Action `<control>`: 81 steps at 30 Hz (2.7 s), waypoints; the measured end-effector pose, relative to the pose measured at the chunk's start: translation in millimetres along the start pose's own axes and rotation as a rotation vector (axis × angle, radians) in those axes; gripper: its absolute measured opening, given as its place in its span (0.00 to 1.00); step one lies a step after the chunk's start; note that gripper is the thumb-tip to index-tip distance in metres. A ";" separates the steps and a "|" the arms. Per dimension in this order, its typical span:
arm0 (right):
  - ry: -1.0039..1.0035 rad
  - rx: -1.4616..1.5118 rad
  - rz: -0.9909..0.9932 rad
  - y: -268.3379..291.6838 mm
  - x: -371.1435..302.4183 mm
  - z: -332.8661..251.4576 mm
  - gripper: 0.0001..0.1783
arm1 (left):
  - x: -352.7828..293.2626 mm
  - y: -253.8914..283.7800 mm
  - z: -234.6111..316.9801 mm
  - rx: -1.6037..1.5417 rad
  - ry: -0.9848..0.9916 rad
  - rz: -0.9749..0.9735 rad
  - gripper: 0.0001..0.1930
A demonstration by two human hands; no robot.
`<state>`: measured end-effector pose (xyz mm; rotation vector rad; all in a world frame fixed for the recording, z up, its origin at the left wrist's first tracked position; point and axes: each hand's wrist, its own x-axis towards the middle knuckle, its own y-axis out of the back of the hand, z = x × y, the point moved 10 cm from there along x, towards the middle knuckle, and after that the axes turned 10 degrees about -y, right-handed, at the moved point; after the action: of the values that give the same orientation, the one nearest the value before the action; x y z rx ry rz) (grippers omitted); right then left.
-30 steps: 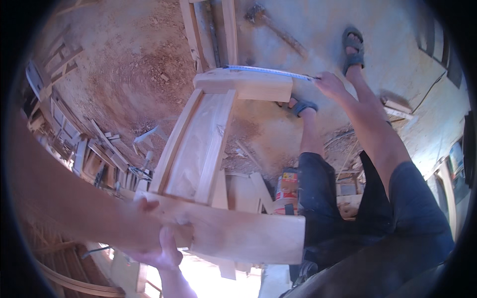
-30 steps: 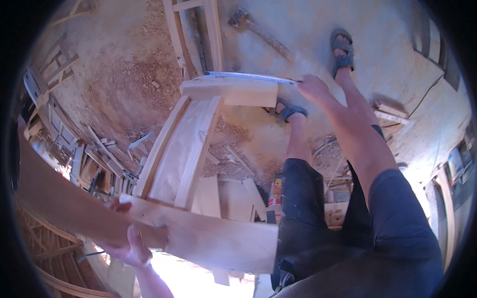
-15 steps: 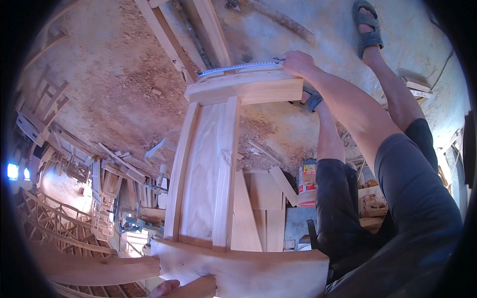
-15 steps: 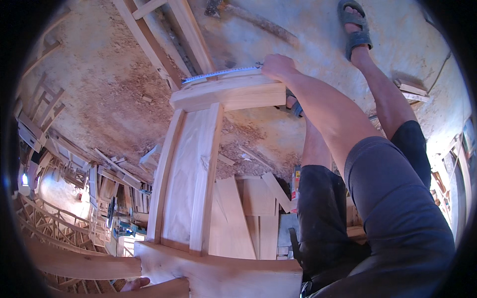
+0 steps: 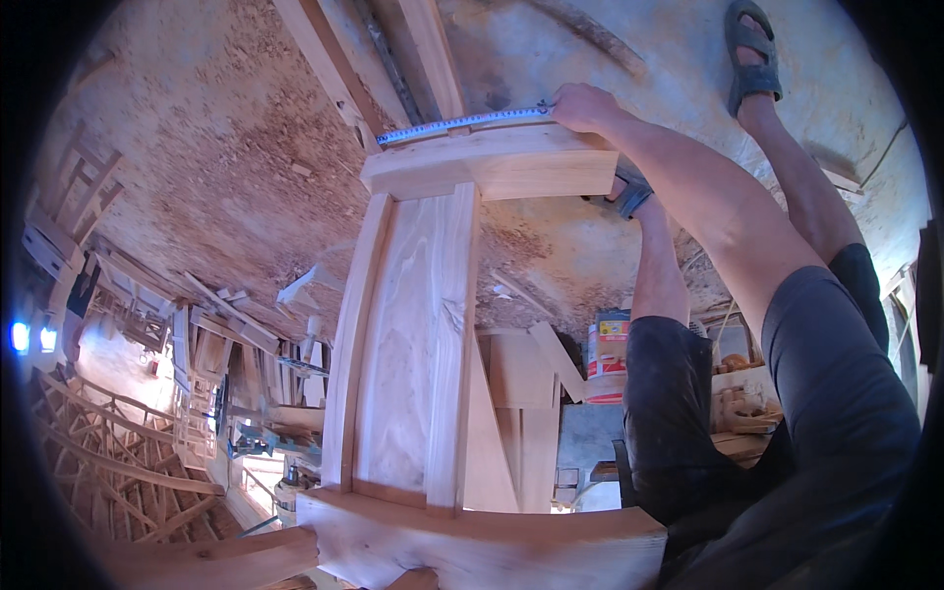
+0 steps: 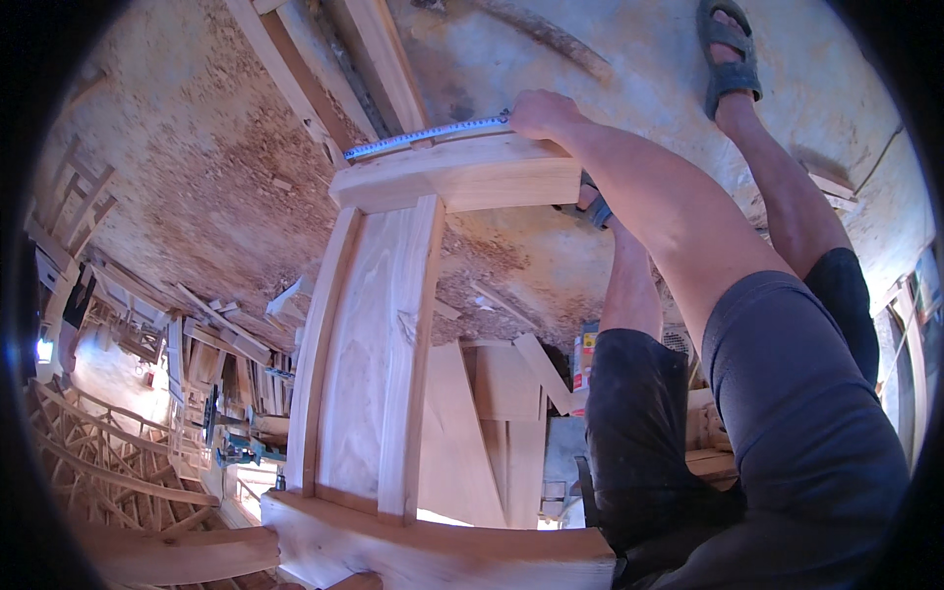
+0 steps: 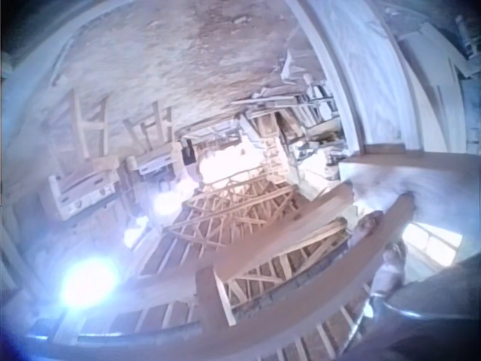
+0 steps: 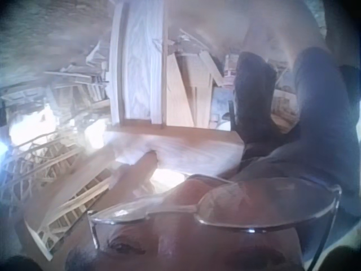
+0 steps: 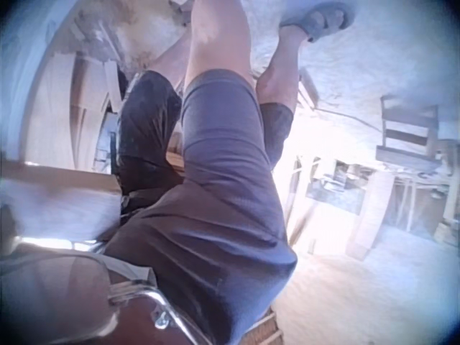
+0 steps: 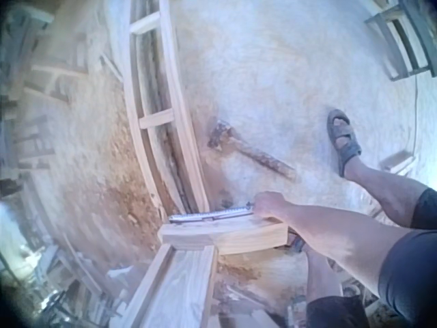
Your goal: The person measures, aligns, and hammers wooden frame components together while using a long metal clamp to hold the structure in place.
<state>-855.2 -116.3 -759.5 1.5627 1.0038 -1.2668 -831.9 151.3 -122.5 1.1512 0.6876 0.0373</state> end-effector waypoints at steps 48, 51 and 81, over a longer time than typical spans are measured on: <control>0.170 -0.181 0.633 139.5 19.6 10.1 0.19 | -4.9 0.5 -16.5 -0.041 0.065 -0.006 0.37; 0.128 0.444 0.062 111.4 17.5 6.6 0.08 | -7.1 7.5 -9.5 -0.039 0.062 -0.003 0.37; -0.673 0.576 1.065 48.2 -210.0 209.8 0.15 | -34.8 37.1 14.7 -0.043 -0.026 0.029 0.35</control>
<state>-903.8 -344.1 -569.5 1.5146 -0.6337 -1.1414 -840.3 142.4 -71.0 1.1183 0.6439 0.0618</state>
